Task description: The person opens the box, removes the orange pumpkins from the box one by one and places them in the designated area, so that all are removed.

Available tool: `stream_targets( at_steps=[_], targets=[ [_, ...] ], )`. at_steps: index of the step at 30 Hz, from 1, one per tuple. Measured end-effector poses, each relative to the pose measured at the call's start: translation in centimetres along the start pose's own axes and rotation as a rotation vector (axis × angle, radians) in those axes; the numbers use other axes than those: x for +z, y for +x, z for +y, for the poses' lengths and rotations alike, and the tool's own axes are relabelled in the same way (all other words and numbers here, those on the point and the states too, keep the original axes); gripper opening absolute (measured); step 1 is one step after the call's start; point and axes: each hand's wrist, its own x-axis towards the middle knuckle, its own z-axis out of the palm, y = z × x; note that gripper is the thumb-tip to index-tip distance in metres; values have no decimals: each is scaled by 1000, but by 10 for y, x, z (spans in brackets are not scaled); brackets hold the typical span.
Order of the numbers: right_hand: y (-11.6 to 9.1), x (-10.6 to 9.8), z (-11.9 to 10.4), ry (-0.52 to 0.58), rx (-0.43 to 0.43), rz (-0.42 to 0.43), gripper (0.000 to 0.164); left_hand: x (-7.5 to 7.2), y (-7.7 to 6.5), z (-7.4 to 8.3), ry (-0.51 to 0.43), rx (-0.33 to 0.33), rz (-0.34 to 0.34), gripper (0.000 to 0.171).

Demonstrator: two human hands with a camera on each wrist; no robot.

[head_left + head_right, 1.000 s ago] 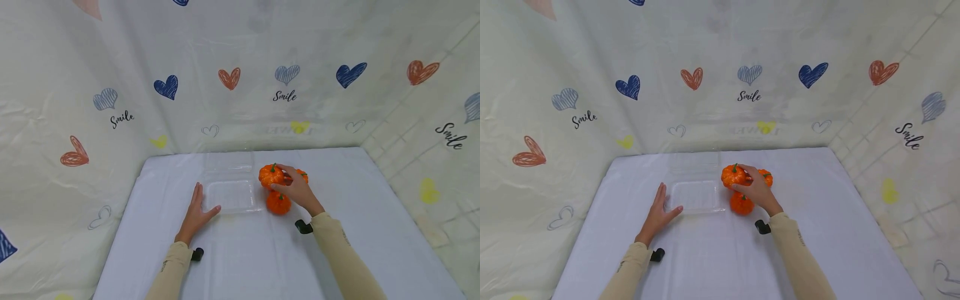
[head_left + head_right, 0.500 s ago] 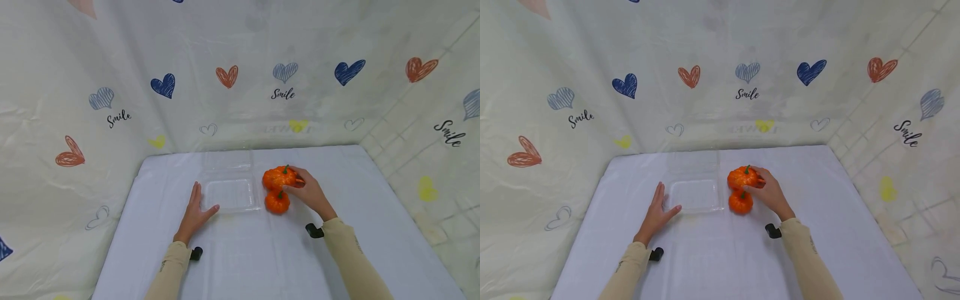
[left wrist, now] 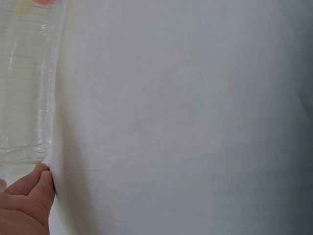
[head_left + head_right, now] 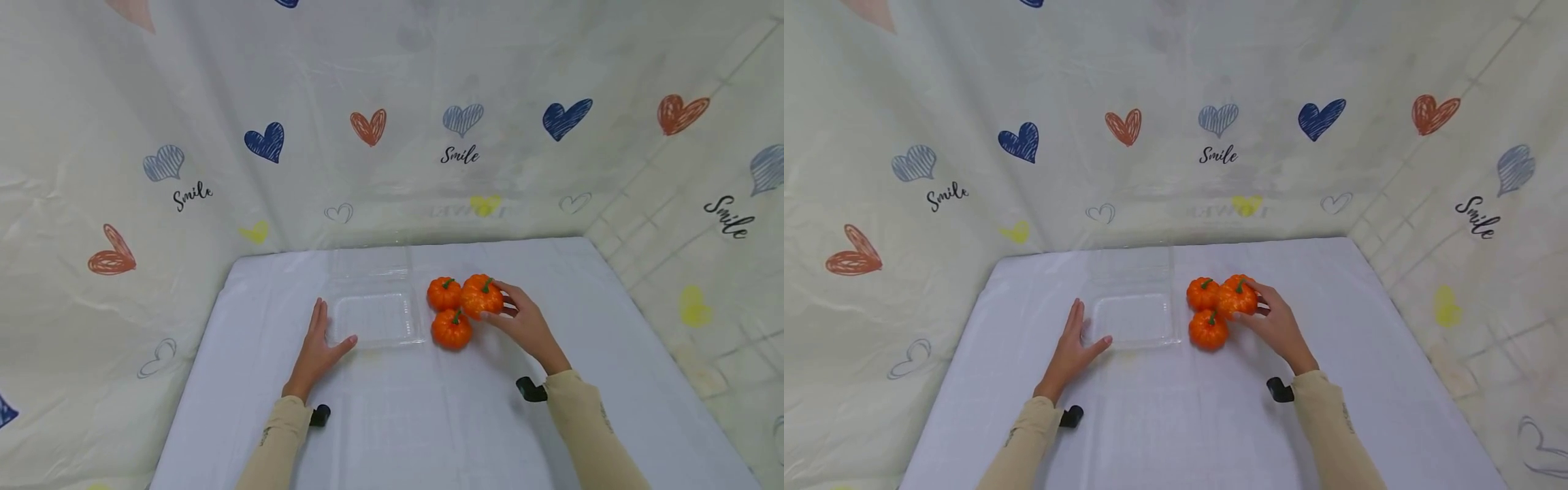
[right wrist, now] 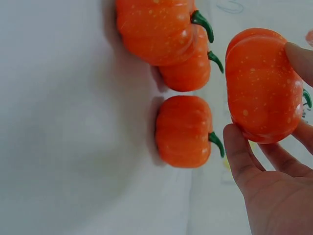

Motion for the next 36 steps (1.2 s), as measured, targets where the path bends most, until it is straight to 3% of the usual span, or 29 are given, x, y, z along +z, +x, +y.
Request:
stream_targets(
  at_steps=[19,36],
  targets=[
    [-21,-9,25,-42,91,-16,81,2,1,-4,-6,10,15,119],
    [-27,2,41,-19,166,-75,86,1,1,-4,-17,25,11,120]
  ],
)
